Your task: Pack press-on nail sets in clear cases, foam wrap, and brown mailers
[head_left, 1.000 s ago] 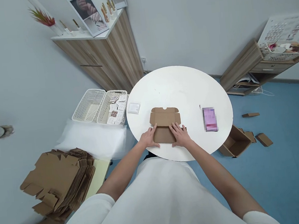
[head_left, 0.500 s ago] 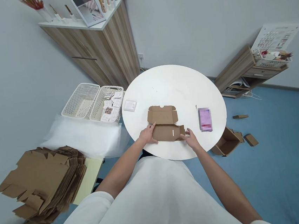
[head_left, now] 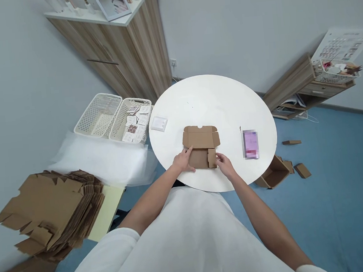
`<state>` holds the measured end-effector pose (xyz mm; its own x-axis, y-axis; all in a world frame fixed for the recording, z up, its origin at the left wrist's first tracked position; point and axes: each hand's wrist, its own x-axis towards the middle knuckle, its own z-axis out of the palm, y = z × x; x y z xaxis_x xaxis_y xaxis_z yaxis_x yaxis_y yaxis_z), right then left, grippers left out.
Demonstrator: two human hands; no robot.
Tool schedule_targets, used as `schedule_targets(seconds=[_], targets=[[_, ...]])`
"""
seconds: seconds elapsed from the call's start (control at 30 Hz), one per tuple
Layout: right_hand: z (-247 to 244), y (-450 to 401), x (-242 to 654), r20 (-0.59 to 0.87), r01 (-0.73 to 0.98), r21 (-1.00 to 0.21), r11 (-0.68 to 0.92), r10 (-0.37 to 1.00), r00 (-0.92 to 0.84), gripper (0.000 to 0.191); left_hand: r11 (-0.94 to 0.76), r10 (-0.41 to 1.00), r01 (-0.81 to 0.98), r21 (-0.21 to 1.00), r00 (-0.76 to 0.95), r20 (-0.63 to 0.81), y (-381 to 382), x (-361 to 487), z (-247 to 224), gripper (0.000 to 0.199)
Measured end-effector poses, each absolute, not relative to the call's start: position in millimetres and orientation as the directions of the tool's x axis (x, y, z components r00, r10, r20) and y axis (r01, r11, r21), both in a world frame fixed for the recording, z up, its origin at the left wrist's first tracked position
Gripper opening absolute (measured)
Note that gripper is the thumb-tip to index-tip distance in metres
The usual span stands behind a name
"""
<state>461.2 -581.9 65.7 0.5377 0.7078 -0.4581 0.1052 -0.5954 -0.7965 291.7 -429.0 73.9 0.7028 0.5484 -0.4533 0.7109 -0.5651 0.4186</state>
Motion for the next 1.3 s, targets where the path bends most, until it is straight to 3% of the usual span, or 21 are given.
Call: schedule_targets(seconds=[0.17, 0.37, 0.53, 0.67, 0.93, 1.3], targets=[[52, -575, 462, -0.457, 0.138, -0.709, -0.692, 0.600, 0.657, 0.044, -0.529, 0.558, 0.726, 0.439, 0.687, -0.465, -432, 295, 75, 0.116], [44, -569, 465, -0.434, 0.322, -0.563, -0.761, 0.604, 0.668, 0.019, -0.501, 0.538, 0.701, 0.507, 0.711, -0.452, -436, 289, 74, 0.119], [43, -567, 463, -0.409, 0.365, -0.524, -0.770, 0.603, 0.685, 0.018, -0.386, 0.549, 0.634, 0.670, 0.742, -0.385, -446, 268, 66, 0.112], [42, -566, 462, -0.411, 0.373, -0.500, -0.781, 0.593, 0.692, 0.022, -0.263, 0.615, 0.637, 0.724, 0.689, -0.383, -456, 255, 56, 0.098], [50, -584, 450, -0.448, 0.323, -0.550, -0.770, 0.599, 0.664, 0.055, -0.130, 0.681, 0.608, 0.784, 0.629, -0.375, -469, 263, 53, 0.072], [45, -585, 462, -0.433, 0.154, -0.740, -0.655, 0.639, 0.636, 0.058, -0.173, 0.647, 0.583, 0.794, 0.675, -0.355, -451, 293, 50, 0.076]])
